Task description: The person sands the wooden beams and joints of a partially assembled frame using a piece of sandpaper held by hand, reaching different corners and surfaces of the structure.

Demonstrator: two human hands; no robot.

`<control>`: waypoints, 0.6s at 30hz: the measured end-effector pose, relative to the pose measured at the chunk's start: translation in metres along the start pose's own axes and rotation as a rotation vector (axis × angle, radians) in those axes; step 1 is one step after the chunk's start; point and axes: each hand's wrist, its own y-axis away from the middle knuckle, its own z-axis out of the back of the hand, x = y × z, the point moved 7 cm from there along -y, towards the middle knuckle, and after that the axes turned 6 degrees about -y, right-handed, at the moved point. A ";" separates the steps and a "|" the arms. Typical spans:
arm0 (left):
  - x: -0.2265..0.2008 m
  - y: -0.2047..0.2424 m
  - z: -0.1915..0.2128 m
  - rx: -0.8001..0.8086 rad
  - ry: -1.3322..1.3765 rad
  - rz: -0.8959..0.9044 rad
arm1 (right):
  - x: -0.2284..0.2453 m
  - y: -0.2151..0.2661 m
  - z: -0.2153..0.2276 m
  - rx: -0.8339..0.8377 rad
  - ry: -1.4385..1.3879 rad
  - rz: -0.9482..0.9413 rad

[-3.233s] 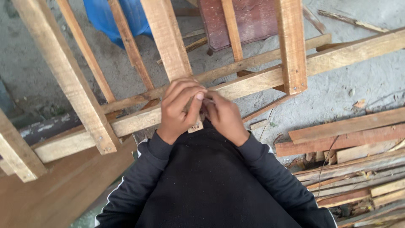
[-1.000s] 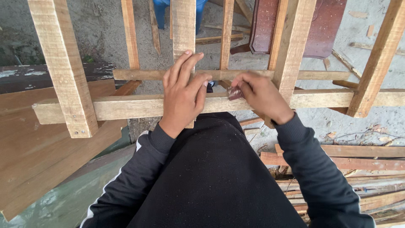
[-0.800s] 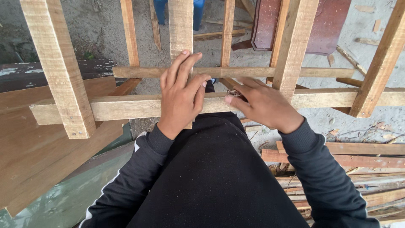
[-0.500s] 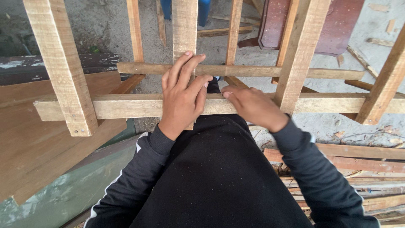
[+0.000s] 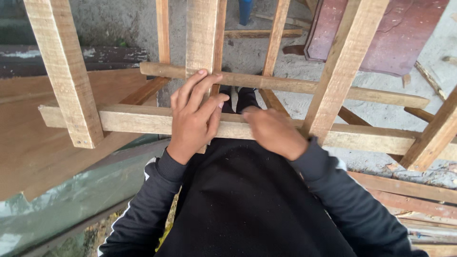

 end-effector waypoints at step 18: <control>0.011 0.002 0.002 0.010 0.167 -0.009 | 0.030 -0.015 -0.006 -0.041 -0.287 0.111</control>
